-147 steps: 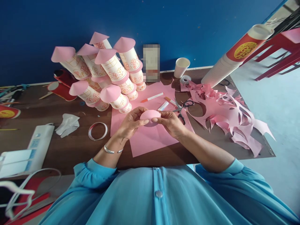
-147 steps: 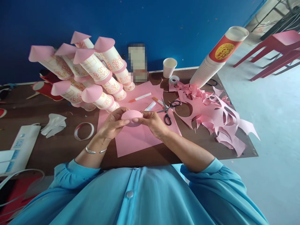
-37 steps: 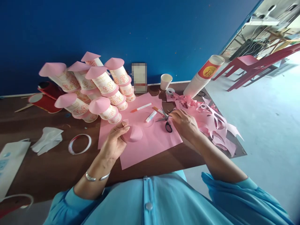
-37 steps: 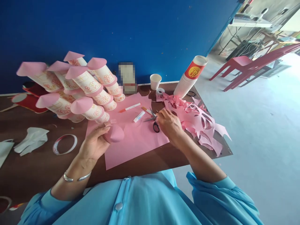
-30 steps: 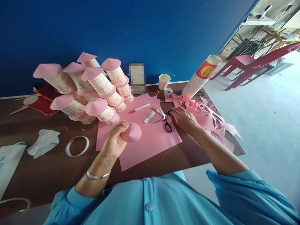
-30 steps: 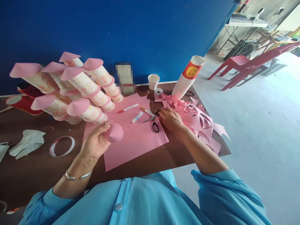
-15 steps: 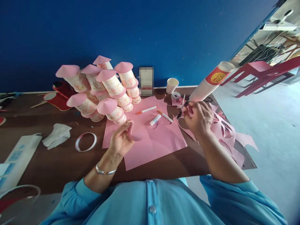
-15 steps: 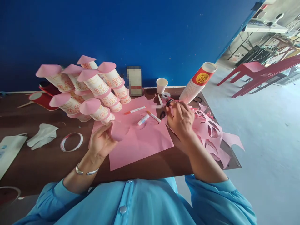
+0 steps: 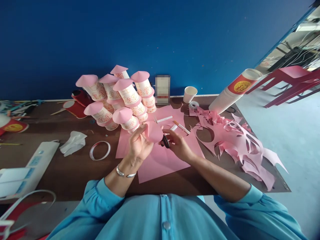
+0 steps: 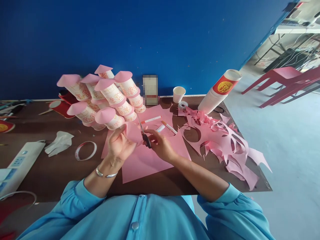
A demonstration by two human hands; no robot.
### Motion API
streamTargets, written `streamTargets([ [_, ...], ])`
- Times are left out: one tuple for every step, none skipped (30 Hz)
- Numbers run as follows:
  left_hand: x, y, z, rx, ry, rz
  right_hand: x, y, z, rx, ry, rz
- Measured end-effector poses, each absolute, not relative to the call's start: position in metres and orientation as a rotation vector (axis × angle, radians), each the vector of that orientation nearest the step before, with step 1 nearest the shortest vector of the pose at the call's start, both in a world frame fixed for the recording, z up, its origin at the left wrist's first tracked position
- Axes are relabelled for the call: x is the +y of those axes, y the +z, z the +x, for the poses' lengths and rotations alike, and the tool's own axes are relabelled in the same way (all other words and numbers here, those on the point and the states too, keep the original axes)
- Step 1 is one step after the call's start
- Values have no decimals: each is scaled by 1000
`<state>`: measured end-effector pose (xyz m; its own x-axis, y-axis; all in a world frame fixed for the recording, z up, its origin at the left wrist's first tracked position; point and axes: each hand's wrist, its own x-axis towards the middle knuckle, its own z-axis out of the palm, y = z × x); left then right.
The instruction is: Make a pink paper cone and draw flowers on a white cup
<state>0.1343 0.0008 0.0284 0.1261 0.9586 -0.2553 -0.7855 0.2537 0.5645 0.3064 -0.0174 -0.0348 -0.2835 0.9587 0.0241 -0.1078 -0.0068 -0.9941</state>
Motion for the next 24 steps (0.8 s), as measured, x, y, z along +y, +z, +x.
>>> streamTargets([
  [1,26,135,651,1294,303,-19,-35,307,-1307,1526,-943],
  [1,25,135,658,1290,291,-21,-35,307,-1260,1588,-914],
  [1,24,135,664,1287,288,-22,-34,307,-1201,1645,-889],
  [1,24,136,669,1283,292,-24,-33,306,-1140,1693,-874],
  [0,23,136,673,1277,298,-25,-32,306,-1087,1731,-867],
  [-1,23,137,676,1271,305,-27,-30,304,-1046,1763,-858],
  [-1,22,137,681,1267,313,-28,-29,303,-1017,1784,-847],
  [-2,22,138,692,1266,319,-29,-28,301,-1001,1797,-839],
  [-3,21,138,708,1267,326,-30,-27,300,-995,1802,-833],
  [-4,21,139,728,1270,333,-30,-26,299,-990,1801,-831],
  [-5,21,139,752,1270,340,-30,-25,298,-984,1798,-832],
  [-5,22,139,773,1269,350,-30,-25,299,-980,1794,-836],
  [-6,23,138,790,1266,366,-29,-26,301,-977,1792,-834],
  [-7,25,137,800,1266,387,-29,-27,303,-977,1794,-827],
  [-8,27,135,806,1266,409,-28,-27,307,-975,1793,-820],
  [-9,30,133,810,1267,431,-28,-28,311,-971,1788,-815],
  [-9,33,131,814,1269,451,-28,-29,315,-967,1774,-811],
  [-10,36,129,820,1275,469,-27,-29,319,-968,1756,-803],
  [-10,38,126,828,1283,484,-28,-28,323,-976,1735,-791],
  [-10,41,124,837,1293,499,-28,-26,326,-996,1712,-775],
  [-10,43,122,848,1304,514,-29,-24,328,-1028,1687,-756],
  [-10,44,120,860,1317,527,-30,-21,329,-1072,1659,-744],
  [-9,45,118,873,1328,535,-32,-19,330,-1125,1626,-740],
  [-9,46,116,887,1338,541,-33,-16,330,-1182,1589,-748],
])
